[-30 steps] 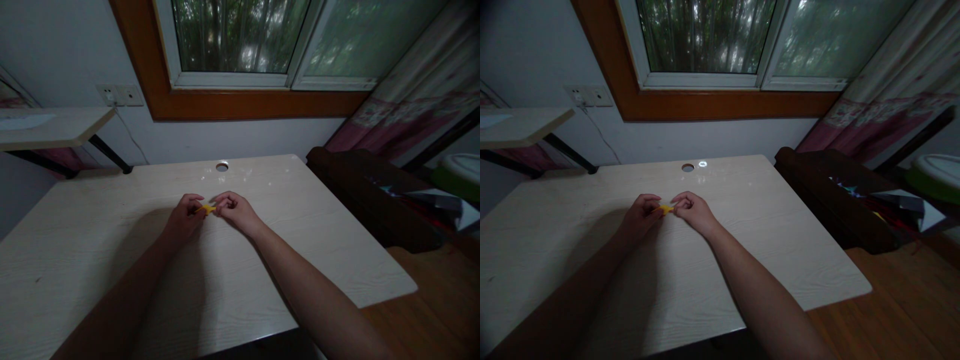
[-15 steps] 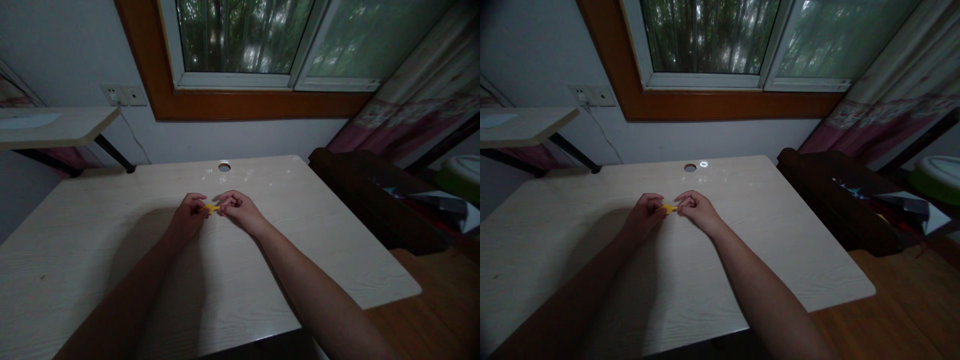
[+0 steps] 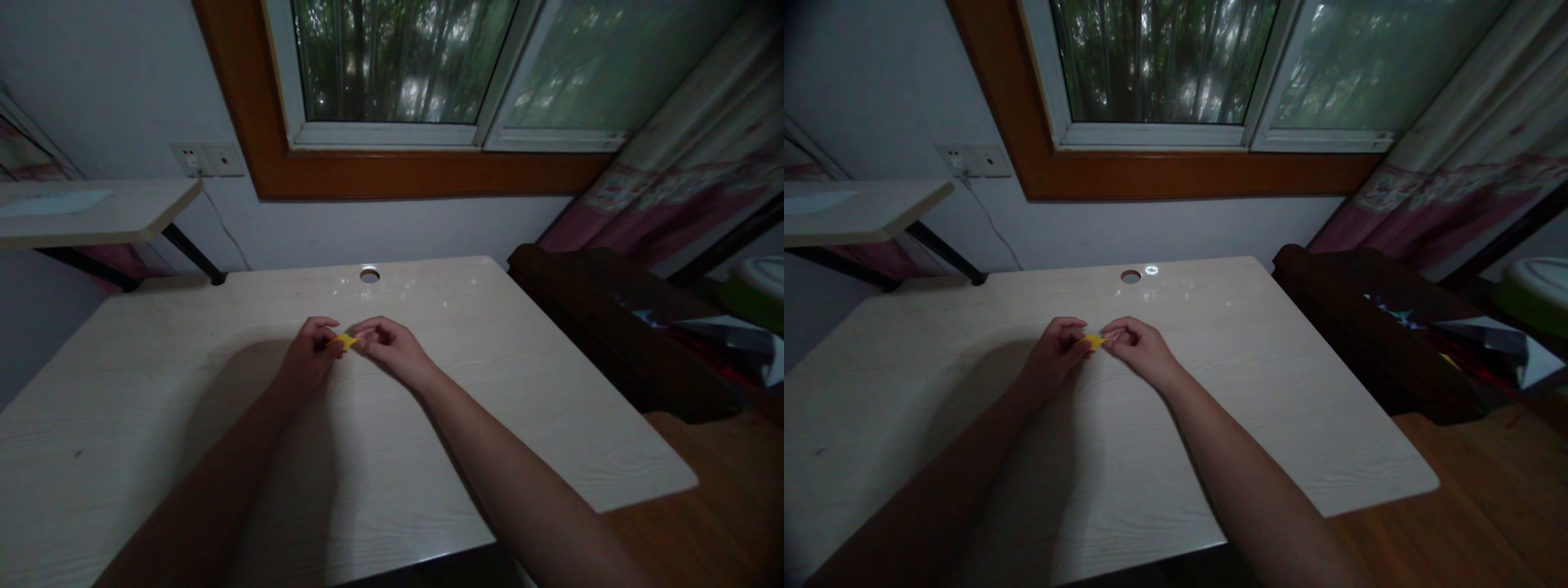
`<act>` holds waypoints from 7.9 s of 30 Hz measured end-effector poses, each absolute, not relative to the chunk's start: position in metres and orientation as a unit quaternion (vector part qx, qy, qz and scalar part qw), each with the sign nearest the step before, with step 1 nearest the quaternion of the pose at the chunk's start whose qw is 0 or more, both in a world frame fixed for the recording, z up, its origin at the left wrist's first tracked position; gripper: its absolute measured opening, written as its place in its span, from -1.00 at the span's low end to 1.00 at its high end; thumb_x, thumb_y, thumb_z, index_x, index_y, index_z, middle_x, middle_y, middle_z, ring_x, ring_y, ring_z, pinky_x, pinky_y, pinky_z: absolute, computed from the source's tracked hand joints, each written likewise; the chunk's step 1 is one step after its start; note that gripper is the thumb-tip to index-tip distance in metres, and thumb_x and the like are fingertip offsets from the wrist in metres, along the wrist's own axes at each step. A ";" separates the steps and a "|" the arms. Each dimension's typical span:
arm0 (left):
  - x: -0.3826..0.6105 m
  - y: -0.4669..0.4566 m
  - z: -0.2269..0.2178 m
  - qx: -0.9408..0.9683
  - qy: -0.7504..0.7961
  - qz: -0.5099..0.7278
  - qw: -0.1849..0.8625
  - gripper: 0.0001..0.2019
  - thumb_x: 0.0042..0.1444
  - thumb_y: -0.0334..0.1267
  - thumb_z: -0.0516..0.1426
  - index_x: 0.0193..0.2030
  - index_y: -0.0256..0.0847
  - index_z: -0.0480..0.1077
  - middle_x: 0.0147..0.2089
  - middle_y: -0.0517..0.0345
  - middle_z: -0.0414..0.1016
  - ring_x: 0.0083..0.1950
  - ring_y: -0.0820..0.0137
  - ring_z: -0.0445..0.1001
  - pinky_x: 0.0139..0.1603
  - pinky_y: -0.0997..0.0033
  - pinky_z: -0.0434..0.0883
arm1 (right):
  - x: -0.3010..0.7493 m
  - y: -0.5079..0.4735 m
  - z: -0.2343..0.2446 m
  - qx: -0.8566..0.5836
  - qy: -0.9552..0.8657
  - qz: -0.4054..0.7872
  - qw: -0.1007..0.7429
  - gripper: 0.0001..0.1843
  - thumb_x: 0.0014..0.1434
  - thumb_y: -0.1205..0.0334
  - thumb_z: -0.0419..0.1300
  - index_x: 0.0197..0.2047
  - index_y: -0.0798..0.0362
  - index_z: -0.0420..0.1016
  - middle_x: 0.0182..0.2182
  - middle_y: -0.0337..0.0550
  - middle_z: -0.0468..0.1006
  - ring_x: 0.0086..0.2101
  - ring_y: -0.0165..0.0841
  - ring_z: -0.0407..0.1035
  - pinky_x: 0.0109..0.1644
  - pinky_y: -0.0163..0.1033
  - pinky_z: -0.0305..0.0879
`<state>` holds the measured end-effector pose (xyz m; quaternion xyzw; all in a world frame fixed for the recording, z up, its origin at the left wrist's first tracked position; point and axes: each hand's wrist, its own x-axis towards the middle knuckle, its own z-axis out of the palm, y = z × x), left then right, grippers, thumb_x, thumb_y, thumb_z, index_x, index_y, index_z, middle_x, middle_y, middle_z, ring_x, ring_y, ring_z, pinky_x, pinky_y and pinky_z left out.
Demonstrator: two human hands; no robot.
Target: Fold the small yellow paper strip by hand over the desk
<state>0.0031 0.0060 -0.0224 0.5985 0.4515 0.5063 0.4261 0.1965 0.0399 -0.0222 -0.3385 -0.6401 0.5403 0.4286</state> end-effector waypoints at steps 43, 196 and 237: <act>-0.007 0.005 -0.015 0.790 0.449 0.404 0.102 -0.87 0.22 -0.23 0.14 -0.18 -0.12 0.52 -0.22 0.07 0.50 -0.18 0.33 0.44 -0.08 0.28 0.40 | 0.205 0.032 -0.003 -0.281 -0.880 0.126 0.362 -0.77 0.34 0.22 0.07 -0.09 0.03 0.55 -0.23 -0.07 0.61 -0.22 -0.30 0.45 -0.06 -0.16 0.36; -0.010 0.003 -0.013 0.792 0.490 0.351 0.099 -0.86 0.20 -0.19 0.15 -0.27 -0.15 0.51 -0.30 0.17 0.57 -0.25 0.39 0.53 -0.17 0.37 0.45 | 0.205 0.029 0.000 -0.303 -0.874 0.153 0.348 -0.82 0.32 0.23 0.09 -0.24 0.06 0.49 -0.36 -0.11 0.52 -0.34 -0.35 0.37 -0.22 -0.26 0.27; -0.008 -0.002 -0.015 0.813 0.489 0.313 0.029 -0.83 0.25 -0.22 0.11 -0.23 -0.19 0.52 -0.24 0.13 0.61 -0.22 0.36 0.55 -0.12 0.39 0.42 | 0.201 0.027 0.000 -0.304 -0.867 0.164 0.359 -0.80 0.34 0.20 0.08 -0.17 0.05 0.52 -0.27 -0.08 0.53 -0.23 -0.32 0.39 -0.11 -0.22 0.30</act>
